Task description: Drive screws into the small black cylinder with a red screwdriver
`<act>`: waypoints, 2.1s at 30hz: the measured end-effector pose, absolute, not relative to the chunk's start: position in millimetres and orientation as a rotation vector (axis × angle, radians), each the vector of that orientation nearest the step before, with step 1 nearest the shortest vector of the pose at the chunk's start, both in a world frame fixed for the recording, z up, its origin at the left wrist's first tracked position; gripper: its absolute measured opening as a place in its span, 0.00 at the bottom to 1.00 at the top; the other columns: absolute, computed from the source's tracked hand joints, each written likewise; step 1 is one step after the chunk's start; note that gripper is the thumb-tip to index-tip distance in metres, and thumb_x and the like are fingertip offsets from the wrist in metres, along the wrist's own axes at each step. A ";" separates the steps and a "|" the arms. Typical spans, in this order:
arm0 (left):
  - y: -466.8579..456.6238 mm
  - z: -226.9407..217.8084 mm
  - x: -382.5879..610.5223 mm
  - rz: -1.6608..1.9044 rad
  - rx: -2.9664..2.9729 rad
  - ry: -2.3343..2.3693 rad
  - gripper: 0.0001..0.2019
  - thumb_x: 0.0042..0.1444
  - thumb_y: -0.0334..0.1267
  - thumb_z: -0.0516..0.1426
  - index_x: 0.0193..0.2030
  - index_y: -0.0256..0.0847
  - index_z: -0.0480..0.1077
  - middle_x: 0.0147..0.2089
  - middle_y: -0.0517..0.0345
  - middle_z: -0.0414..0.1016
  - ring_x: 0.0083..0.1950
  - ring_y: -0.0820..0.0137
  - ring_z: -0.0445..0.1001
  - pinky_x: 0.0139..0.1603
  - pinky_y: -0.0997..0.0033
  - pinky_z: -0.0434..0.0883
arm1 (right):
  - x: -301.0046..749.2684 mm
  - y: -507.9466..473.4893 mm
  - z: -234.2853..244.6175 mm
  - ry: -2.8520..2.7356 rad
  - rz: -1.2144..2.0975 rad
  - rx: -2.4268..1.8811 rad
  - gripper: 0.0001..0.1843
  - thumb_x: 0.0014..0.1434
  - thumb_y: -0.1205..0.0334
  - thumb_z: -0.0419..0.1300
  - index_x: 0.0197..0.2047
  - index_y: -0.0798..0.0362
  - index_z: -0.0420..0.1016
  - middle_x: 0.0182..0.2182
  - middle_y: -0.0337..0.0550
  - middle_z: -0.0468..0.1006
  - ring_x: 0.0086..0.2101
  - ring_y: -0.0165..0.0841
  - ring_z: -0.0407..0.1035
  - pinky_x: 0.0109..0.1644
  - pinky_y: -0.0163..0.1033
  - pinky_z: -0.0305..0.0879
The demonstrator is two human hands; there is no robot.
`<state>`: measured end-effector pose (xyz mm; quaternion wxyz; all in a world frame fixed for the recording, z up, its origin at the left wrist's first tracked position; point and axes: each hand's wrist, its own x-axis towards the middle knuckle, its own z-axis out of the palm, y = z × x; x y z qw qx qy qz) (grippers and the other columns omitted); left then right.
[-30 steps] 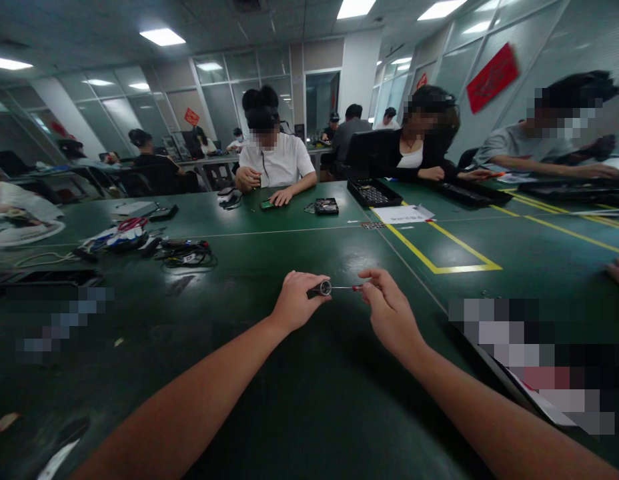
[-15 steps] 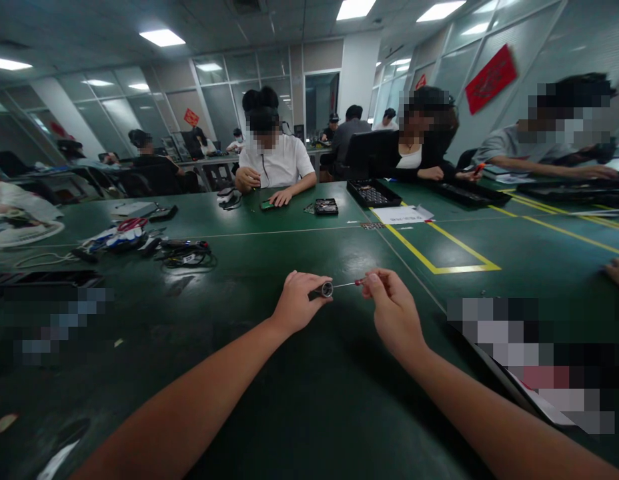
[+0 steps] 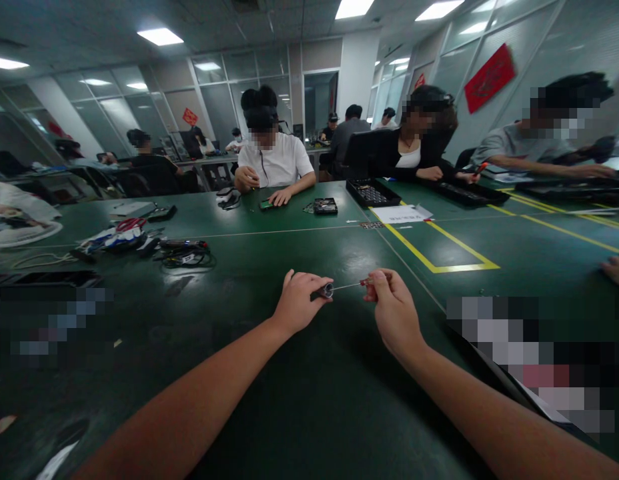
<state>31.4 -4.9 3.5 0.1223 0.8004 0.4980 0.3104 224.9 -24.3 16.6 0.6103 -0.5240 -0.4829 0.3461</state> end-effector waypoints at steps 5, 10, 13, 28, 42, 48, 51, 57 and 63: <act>-4.9 4.0 31.0 0.920 2.344 1.441 0.16 0.60 0.38 0.64 0.55 0.52 0.74 0.52 0.59 0.77 0.58 0.61 0.70 0.73 0.39 0.46 | 225.1 -24.6 17.4 -1.149 0.779 -1.205 0.15 0.65 0.45 0.54 0.39 0.49 0.70 0.31 0.39 0.74 0.31 0.34 0.68 0.38 0.42 0.68; -5.0 3.8 31.2 0.923 2.358 1.423 0.17 0.59 0.37 0.65 0.55 0.53 0.74 0.52 0.59 0.77 0.58 0.62 0.71 0.72 0.39 0.47 | 225.8 -23.3 17.3 -1.216 0.753 -1.228 0.15 0.66 0.45 0.53 0.39 0.48 0.69 0.31 0.39 0.74 0.31 0.35 0.67 0.38 0.43 0.67; -4.4 2.6 31.7 0.917 2.378 1.421 0.16 0.59 0.37 0.65 0.54 0.53 0.75 0.52 0.60 0.78 0.57 0.62 0.71 0.72 0.40 0.47 | 227.0 -23.4 17.5 -1.277 0.723 -1.251 0.16 0.67 0.45 0.51 0.39 0.48 0.69 0.30 0.39 0.73 0.31 0.35 0.67 0.38 0.43 0.66; -3.7 5.9 31.3 0.973 2.276 1.473 0.15 0.59 0.35 0.64 0.53 0.46 0.74 0.53 0.56 0.77 0.58 0.60 0.71 0.70 0.42 0.54 | 229.8 -26.0 19.3 -1.315 0.563 -1.315 0.16 0.68 0.46 0.50 0.40 0.48 0.70 0.30 0.39 0.72 0.31 0.37 0.68 0.38 0.44 0.63; -13.3 28.0 52.4 0.845 2.148 1.410 0.12 0.60 0.39 0.60 0.50 0.41 0.69 0.47 0.53 0.75 0.46 0.62 0.74 0.48 0.62 0.72 | 231.0 -39.8 29.9 -1.271 0.429 -1.063 0.12 0.68 0.53 0.56 0.50 0.48 0.71 0.41 0.44 0.78 0.40 0.38 0.73 0.47 0.48 0.69; -8.5 28.5 80.0 0.572 2.335 1.309 0.07 0.62 0.41 0.60 0.43 0.41 0.73 0.42 0.54 0.75 0.43 0.62 0.74 0.43 0.64 0.71 | 230.0 -41.8 31.8 -1.271 0.470 -1.021 0.11 0.68 0.54 0.55 0.50 0.48 0.71 0.42 0.44 0.79 0.42 0.38 0.74 0.48 0.48 0.69; -3.3 25.4 90.5 0.412 2.421 1.339 0.11 0.62 0.42 0.60 0.50 0.45 0.74 0.44 0.52 0.75 0.42 0.60 0.75 0.41 0.64 0.71 | 229.9 -43.2 33.8 -1.274 0.487 -1.035 0.11 0.68 0.53 0.55 0.49 0.47 0.71 0.41 0.44 0.79 0.41 0.38 0.74 0.48 0.48 0.69; 11.0 23.7 98.5 0.272 2.502 1.240 0.09 0.60 0.41 0.61 0.46 0.46 0.77 0.44 0.52 0.77 0.43 0.58 0.77 0.41 0.64 0.72 | 229.7 -43.8 33.2 -1.293 0.507 -1.012 0.10 0.68 0.55 0.55 0.49 0.47 0.70 0.42 0.44 0.79 0.44 0.39 0.74 0.50 0.48 0.69; 10.0 33.8 66.5 0.434 2.211 1.271 0.09 0.58 0.40 0.62 0.45 0.43 0.77 0.44 0.55 0.80 0.45 0.62 0.77 0.47 0.65 0.71 | 229.4 -44.4 34.8 -1.304 0.509 -1.039 0.10 0.68 0.55 0.56 0.50 0.47 0.71 0.42 0.44 0.80 0.42 0.39 0.74 0.48 0.47 0.68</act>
